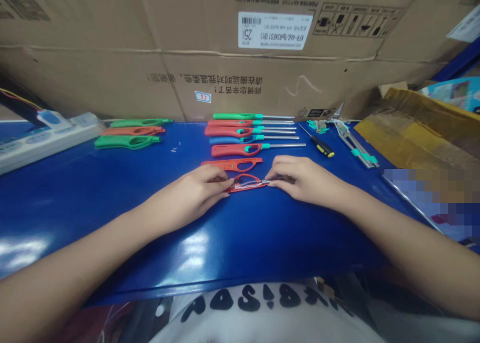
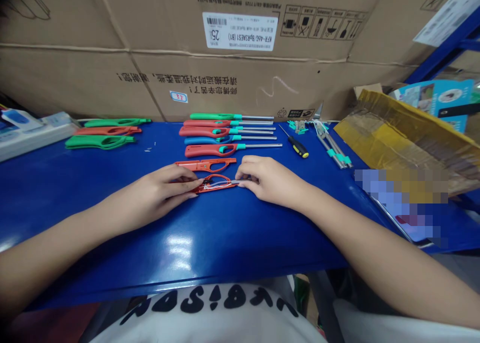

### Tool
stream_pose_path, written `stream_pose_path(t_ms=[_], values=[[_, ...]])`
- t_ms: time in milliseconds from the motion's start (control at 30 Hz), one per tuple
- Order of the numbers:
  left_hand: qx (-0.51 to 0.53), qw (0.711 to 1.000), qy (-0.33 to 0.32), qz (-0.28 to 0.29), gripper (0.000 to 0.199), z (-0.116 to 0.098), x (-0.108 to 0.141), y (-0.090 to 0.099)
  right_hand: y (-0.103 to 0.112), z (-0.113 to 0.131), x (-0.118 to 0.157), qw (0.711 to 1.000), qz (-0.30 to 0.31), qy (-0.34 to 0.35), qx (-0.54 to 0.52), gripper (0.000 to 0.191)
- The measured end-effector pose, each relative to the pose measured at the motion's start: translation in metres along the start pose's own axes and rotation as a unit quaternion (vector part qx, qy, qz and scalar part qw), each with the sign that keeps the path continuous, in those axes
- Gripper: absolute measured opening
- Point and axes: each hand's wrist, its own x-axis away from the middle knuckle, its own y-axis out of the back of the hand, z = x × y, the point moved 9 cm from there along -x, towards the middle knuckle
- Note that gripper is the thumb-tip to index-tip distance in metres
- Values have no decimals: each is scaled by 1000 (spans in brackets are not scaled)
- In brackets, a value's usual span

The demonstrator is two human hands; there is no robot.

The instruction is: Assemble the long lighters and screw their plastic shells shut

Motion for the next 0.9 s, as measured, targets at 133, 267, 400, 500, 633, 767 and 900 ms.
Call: stream_pose_path(t_ms=[133,267,400,500,633,767,900], values=[[3,1000,-2,-3,30,0,0,0,1,-4,0,999,-2,-33,-27,8],[3,1000,-3,-3,29,-1,-1,0,2,-2,-1,999,-9,-14,-33,14],[2,1000,-4,-5,29,-2,-2,1,3,-2,-2,999,-21,-7,-34,12],[4,1000,-6,-6,28,-2,-1,1,3,-2,-2,999,-28,-7,-33,12],[7,1000,-11,-11,28,-2,-1,0,3,-7,-3,997,-32,-28,-63,12],[23,1000,-14,-17,26,-3,-2,0,2,-12,-3,995,-10,-74,-69,12],[26,1000,-9,-10,28,-6,-1,-1,2,-11,-1,993,31,-100,-51,14]])
